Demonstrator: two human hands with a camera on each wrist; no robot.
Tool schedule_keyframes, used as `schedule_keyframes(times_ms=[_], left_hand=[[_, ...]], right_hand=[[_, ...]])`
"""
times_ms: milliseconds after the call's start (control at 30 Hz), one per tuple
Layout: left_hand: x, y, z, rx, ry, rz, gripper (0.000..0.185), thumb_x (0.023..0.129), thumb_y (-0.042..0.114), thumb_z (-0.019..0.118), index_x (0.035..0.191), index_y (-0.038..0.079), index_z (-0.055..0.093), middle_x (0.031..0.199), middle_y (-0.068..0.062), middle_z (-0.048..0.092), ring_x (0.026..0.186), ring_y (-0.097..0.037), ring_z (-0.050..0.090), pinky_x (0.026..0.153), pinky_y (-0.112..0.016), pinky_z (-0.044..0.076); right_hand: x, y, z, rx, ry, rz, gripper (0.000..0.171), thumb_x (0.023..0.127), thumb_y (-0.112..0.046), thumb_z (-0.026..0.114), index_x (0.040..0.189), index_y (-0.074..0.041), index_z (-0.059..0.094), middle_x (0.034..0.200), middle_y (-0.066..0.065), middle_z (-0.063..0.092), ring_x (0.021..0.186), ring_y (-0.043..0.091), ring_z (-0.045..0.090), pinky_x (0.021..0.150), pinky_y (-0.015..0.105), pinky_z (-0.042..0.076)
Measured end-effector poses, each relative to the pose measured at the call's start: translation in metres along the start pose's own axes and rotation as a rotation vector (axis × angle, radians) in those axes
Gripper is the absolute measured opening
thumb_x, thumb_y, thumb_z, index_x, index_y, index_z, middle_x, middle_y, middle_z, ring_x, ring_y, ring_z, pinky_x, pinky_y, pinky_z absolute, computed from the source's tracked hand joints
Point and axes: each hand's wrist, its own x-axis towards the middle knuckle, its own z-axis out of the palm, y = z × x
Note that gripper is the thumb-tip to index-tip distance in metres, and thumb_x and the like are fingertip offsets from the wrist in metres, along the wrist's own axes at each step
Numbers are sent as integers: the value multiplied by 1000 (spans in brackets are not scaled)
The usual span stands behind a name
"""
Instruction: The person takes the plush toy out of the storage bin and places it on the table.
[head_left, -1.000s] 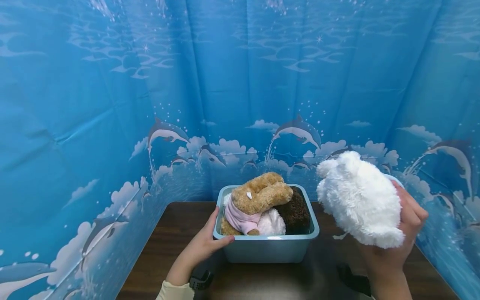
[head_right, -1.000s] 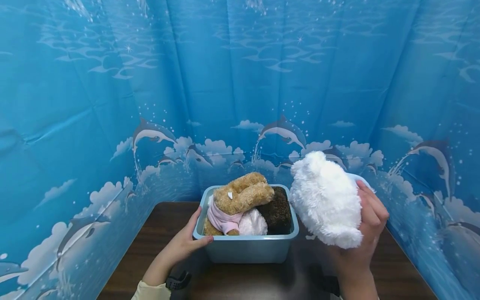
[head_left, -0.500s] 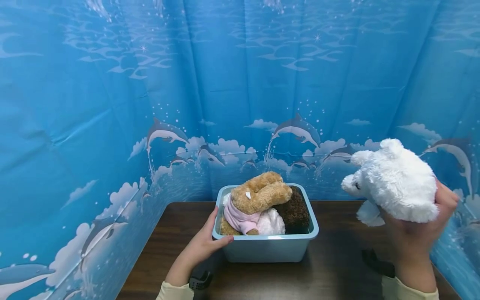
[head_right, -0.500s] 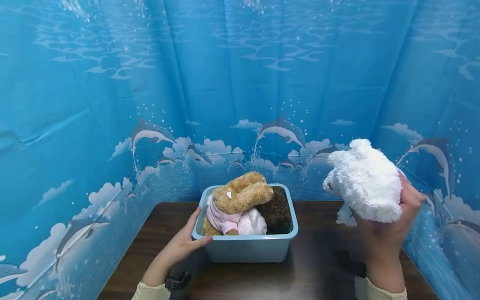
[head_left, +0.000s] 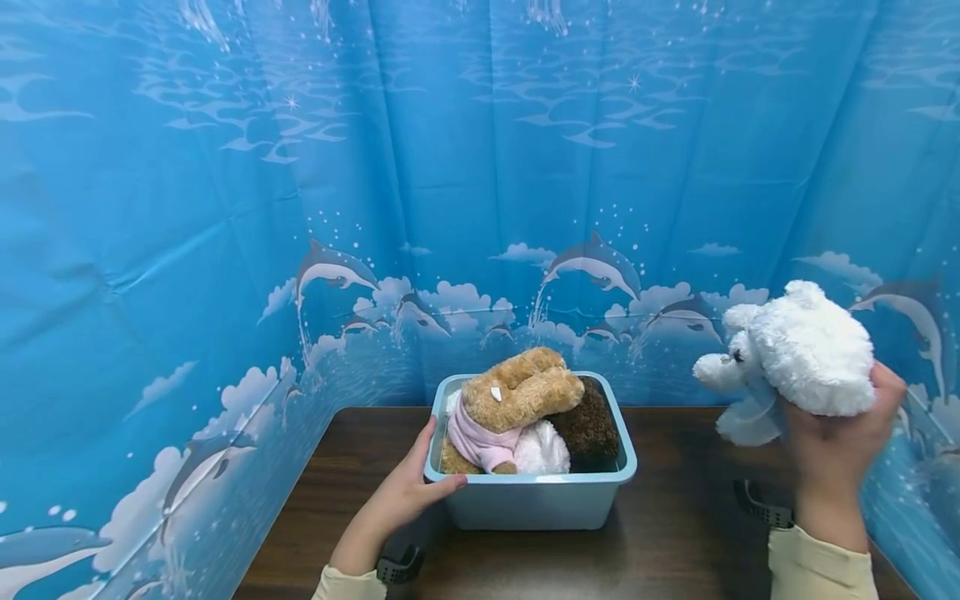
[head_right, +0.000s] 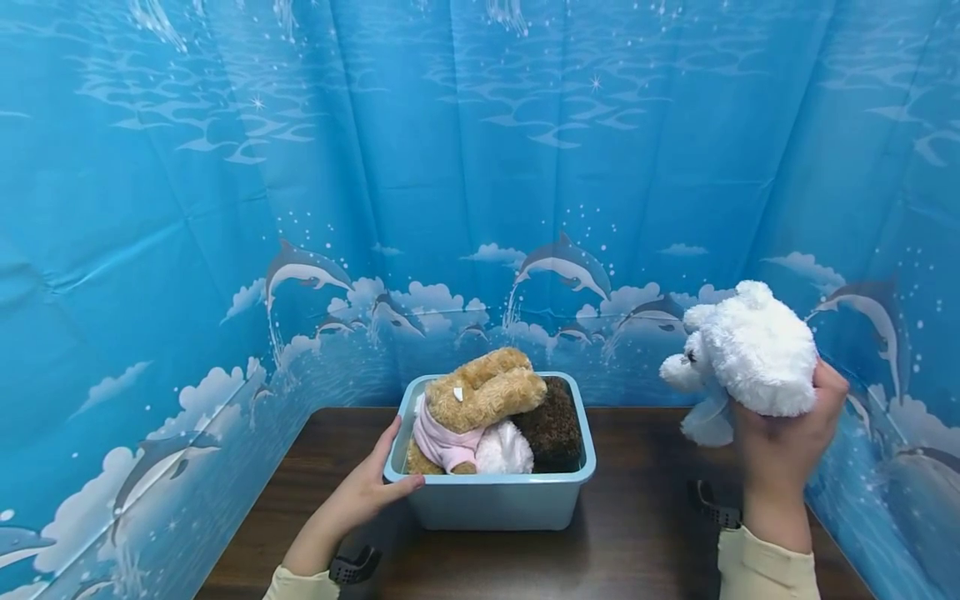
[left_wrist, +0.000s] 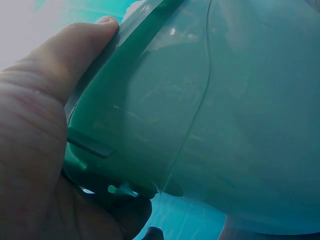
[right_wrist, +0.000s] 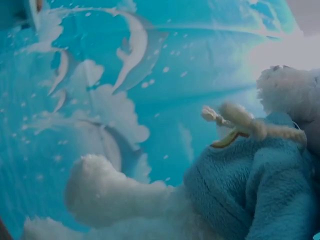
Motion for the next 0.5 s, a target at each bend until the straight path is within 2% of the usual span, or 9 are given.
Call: schedule_keyframes(times_ms=[267, 400, 500], left_hand=[[0, 1, 0, 37, 9, -25, 118, 94, 53, 82, 177, 27, 2, 185, -9, 11, 168, -43, 22, 126, -74, 31], [0, 2, -1, 48, 5, -17, 117, 95, 53, 81, 177, 27, 2, 185, -10, 10, 168, -43, 22, 125, -75, 32], [0, 2, -2, 46, 2, -15, 118, 95, 52, 82, 177, 26, 1, 185, -11, 11, 168, -44, 22, 126, -74, 31]], right_hand=[[-23, 21, -7, -69, 0, 166, 63, 82, -7, 81, 140, -3, 58, 124, -39, 48, 123, -17, 49, 107, 16, 36], [-28, 45, -11, -89, -16, 193, 66, 82, -3, 82, 143, -6, 57, 125, -38, 47, 125, -16, 47, 110, 17, 36], [-32, 66, -15, -94, -34, 211, 68, 82, -6, 85, 145, -14, 59, 127, -39, 49, 127, -14, 48, 111, 17, 37]])
